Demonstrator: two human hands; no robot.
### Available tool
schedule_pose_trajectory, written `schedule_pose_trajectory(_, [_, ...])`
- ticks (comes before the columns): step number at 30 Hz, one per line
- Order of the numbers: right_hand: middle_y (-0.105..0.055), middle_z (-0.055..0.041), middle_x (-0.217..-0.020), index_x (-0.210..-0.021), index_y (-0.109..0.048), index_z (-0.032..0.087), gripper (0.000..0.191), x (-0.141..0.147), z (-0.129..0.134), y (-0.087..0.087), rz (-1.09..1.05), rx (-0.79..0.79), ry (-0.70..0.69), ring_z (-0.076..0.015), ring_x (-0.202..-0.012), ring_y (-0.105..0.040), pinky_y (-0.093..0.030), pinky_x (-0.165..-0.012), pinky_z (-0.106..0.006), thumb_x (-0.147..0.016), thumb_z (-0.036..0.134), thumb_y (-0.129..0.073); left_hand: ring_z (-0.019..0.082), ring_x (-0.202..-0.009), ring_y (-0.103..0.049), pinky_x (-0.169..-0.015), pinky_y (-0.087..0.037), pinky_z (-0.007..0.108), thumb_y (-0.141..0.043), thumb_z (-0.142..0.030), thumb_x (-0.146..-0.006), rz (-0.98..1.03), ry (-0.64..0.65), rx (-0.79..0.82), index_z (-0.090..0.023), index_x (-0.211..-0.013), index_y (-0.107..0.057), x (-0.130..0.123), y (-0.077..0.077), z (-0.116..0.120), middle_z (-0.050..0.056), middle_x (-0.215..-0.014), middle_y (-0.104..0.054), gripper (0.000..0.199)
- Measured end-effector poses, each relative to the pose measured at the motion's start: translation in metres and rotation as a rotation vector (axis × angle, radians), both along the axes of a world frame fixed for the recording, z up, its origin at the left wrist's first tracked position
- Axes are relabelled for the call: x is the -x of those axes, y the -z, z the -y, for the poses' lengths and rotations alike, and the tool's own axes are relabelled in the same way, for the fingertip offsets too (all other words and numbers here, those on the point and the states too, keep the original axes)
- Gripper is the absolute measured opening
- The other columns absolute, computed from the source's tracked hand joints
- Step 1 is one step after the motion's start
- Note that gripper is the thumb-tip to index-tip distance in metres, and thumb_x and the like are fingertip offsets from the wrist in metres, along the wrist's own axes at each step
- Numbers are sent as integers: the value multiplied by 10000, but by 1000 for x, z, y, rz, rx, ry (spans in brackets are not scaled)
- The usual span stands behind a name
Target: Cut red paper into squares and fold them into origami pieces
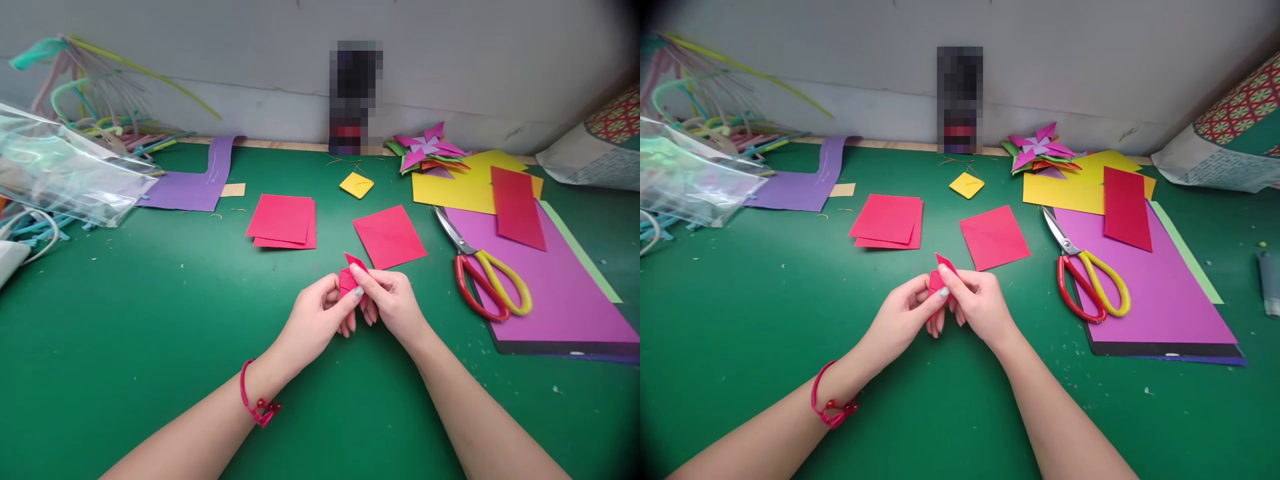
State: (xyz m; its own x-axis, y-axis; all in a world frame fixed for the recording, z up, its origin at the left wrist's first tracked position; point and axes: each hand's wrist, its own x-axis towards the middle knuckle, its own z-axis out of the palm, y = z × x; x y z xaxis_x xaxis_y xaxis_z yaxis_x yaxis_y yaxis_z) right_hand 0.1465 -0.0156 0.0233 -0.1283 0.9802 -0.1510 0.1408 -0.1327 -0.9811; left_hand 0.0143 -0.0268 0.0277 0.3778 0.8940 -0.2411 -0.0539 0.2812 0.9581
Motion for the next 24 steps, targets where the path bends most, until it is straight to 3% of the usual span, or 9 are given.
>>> schedule_pose_trajectory(3, [-398, 61, -305, -421, -446, 174, 475, -6, -1, -1, 5, 39, -59, -70, -271, -372, -293, -335, -205, -811, 441, -492, 81, -414, -478, -427, -406, 190, -475, -353, -825, -5, 74, 16, -148, -749, -501, 4, 1, -4, -30, -487, -516, 220])
schedule_pose_trajectory(9, [-448, 53, -336, -528, -533, 161, 428, -17, -4, -5, 16, 149, -207, -72, -322, -404, -307, -374, -190, -815, 471, -469, 90, -480, -508, -499, -435, 207, -466, -292, -827, -13, 61, -56, -161, -726, -483, 6, 2, -5, -25, -539, -522, 166])
schedule_pose_trajectory(15, [-510, 52, -460, -616, -499, 169, 346, -25, 1, -9, 47, 165, -195, -70, -383, -391, -272, -387, -185, -781, 472, -520, 128, -633, -558, -609, -463, 243, -464, -314, -808, -134, 199, -102, -159, -768, -556, 13, -9, -4, 20, -710, -600, 184])
schedule_pose_trajectory(19, [-468, 62, -435, -589, -505, 165, 347, -27, 12, -7, 118, 136, -309, -74, -415, -413, -293, -420, -183, -795, 445, -516, 135, -605, -557, -565, -454, 239, -528, -388, -762, -302, 201, -79, -172, -775, -576, 21, -7, 1, 13, -682, -604, 222])
schedule_pose_trajectory(24, [-502, 49, -489, -599, -511, 172, 392, -26, 21, -1, 93, 118, -248, -62, -376, -396, -302, -375, -177, -862, 439, -392, 128, -547, -574, -545, -483, 252, -532, -330, -768, -185, 181, 34, -159, -767, -551, 20, 3, 2, 11, -637, -599, 172])
